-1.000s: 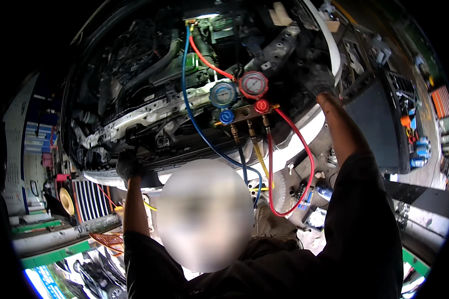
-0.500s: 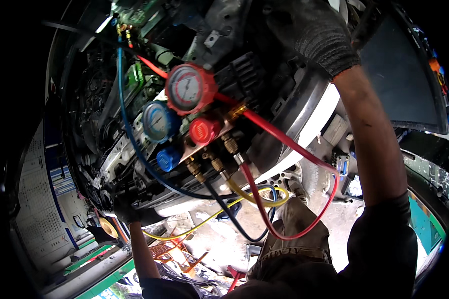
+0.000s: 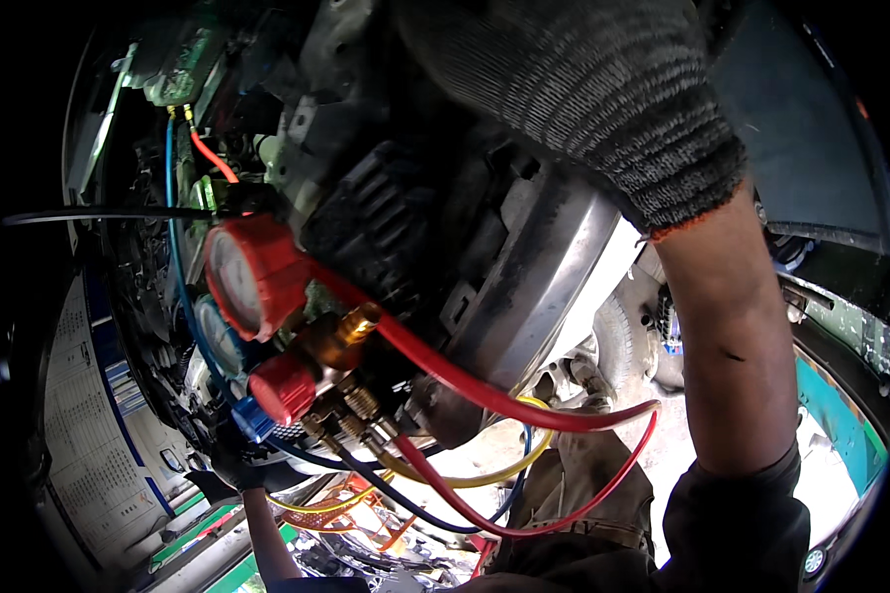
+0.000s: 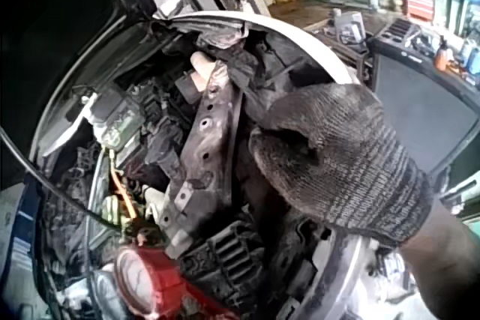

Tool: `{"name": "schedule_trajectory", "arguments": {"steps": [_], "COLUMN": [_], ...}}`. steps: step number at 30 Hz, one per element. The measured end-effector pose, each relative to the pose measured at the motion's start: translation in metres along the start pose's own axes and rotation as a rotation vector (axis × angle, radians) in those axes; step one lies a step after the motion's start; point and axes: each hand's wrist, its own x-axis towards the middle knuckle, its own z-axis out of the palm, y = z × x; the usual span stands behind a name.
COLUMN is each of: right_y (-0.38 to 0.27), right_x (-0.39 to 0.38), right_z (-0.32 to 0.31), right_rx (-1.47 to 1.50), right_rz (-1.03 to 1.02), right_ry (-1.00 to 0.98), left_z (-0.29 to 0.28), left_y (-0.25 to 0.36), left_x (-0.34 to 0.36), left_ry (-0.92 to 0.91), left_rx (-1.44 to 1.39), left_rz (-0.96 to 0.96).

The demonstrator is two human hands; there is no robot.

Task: The person connects the blue and red hoses of a manifold gauge set to the air conditioning system ports inside a car's engine bay and then monitors the pressure gauges while turning the valves.

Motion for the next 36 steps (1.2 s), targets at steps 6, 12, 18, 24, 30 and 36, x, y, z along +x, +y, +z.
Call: {"name": "schedule_trajectory", "arguments": {"steps": [6,12,18,24,30,36], "right_y": [-0.004,-0.001,-0.011,0.004,-0.022,0.010], "right_x": [0.022,0.022,0.038,0.034,0.041,0.025], "right_z": [0.016,0.010,0.020,-0.011,0.001,0.017], "right_rx": [-0.389,-0.355,-0.341,-0.385,-0.407,-0.513], "right_rz": [0.078,0.123,0.194,0.012,0.163,0.125], "right_ry": [-0.122,-0.204,-0.323,-0.551,-0.589,-0.564], "left_z": [-0.003,-0.006,-0.010,0.011,-0.004,-0.013], "left_y": [0.002,0.041,0.056,0.050,0.049,0.049], "left_x": [-0.013,-0.004,-0.014,0.001,-0.003,-0.013], "left_ry": [0.175,0.266,0.268,0.231,0.220,0.238], "left_rx": [0.620,0.560,0.536,0.533,0.429,0.451], "left_rz": [0.110,-0.193,-0.281,-0.104,-0.229,-0.258]}}
